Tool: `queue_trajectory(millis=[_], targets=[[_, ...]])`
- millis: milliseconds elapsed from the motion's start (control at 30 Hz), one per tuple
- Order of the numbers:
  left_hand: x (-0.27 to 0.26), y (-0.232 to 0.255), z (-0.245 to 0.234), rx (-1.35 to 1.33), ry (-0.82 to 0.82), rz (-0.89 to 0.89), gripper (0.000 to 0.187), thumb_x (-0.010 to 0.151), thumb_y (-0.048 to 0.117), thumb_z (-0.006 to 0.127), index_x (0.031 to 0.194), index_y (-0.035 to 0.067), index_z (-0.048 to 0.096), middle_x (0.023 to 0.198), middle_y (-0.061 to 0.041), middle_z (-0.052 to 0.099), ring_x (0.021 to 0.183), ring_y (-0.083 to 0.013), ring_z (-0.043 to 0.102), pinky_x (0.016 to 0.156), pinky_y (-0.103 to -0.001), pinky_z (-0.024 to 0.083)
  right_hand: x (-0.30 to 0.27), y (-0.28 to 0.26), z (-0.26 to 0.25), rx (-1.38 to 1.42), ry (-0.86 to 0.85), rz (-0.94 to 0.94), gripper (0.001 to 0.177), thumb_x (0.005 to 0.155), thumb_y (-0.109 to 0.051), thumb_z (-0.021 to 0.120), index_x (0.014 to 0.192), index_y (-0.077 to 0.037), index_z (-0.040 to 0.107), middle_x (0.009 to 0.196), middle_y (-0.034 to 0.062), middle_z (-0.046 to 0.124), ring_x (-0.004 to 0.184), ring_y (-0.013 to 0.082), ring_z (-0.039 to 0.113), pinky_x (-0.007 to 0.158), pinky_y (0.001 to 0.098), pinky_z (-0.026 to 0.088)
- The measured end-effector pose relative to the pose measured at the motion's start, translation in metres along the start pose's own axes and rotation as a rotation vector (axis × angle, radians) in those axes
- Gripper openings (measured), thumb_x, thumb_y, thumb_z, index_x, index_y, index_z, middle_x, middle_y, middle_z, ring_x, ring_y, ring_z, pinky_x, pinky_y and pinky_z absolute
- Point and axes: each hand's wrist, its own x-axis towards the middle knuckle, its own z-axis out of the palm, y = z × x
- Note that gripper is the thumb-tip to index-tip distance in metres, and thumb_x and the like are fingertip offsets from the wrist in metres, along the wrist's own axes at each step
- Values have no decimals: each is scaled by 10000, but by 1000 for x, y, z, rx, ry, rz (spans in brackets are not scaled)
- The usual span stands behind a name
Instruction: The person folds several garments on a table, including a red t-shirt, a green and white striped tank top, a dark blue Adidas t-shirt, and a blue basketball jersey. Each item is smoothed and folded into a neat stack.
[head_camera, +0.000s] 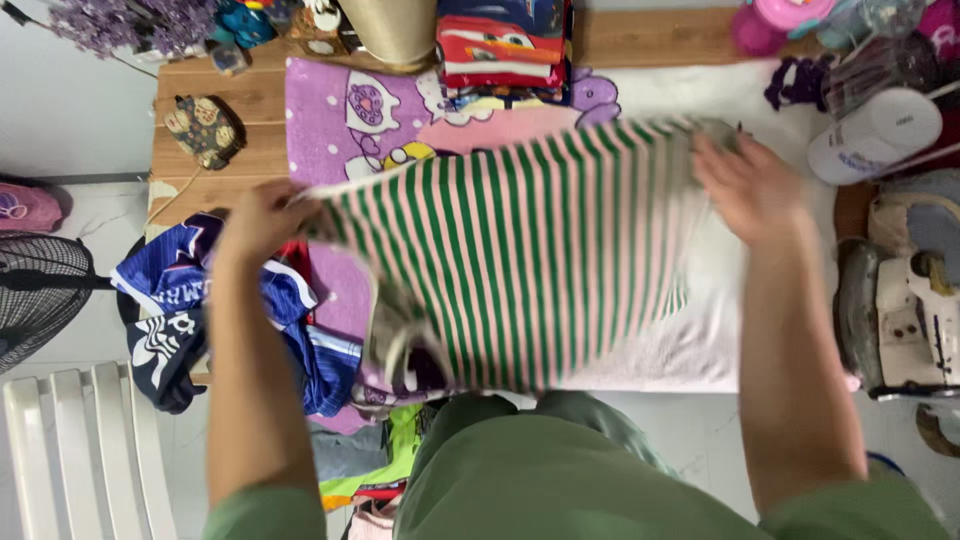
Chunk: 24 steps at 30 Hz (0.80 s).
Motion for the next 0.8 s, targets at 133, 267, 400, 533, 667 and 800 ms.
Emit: queue_trajectory(millis=[133,267,400,533,667,800], targets=[[46,-75,62,529,332,98,470,908,315,782,1234,-9,685,1161,-258,707,1036,-404,680,891,-483,539,47,80,-16,-99,258,23,492,979,-271,644,1337,26,482,1285,228,585,1060,365,658,856,448,566],[7,-139,134,524,14,-172,735,911,565,723,1288,-52,588,1197,-306,679,1111,-439,679,916,-512,553,-36,132,-64,-1454,496,73,634,948,-525,843,1122,55,657,943,166,708,817,251,650,722,390,528],[-52,-163,200,643,138,-90,784,772,643,794,1173,-12,635,1089,-284,686,978,-456,682,841,-499,561,-115,169,-71,-1352,169,252,499,876,-383,803,1180,6,734,940,91,737,819,217,691,722,352,562],[-43,-169,178,493,-3,-216,490,812,458,783,1119,86,695,1046,-177,747,1018,-389,739,900,-472,575,-136,165,-58,-665,265,20,337,893,-160,759,1142,48,670,1026,120,715,955,197,651,850,308,512],[-48,-180,132,552,24,-296,524,817,432,845,1128,32,709,1131,-230,752,1125,-422,722,964,-474,565,-144,155,-42,-13,267,-180,275,890,-62,740,1120,-20,594,1093,66,706,1036,165,668,941,279,537],[-71,-144,146,863,447,-47,380,908,177,733,1241,24,634,1267,-259,636,1044,-433,657,840,-508,556,-158,135,-29,-541,376,211,336,936,-242,719,1162,-30,591,926,101,677,804,231,625,661,373,500]])
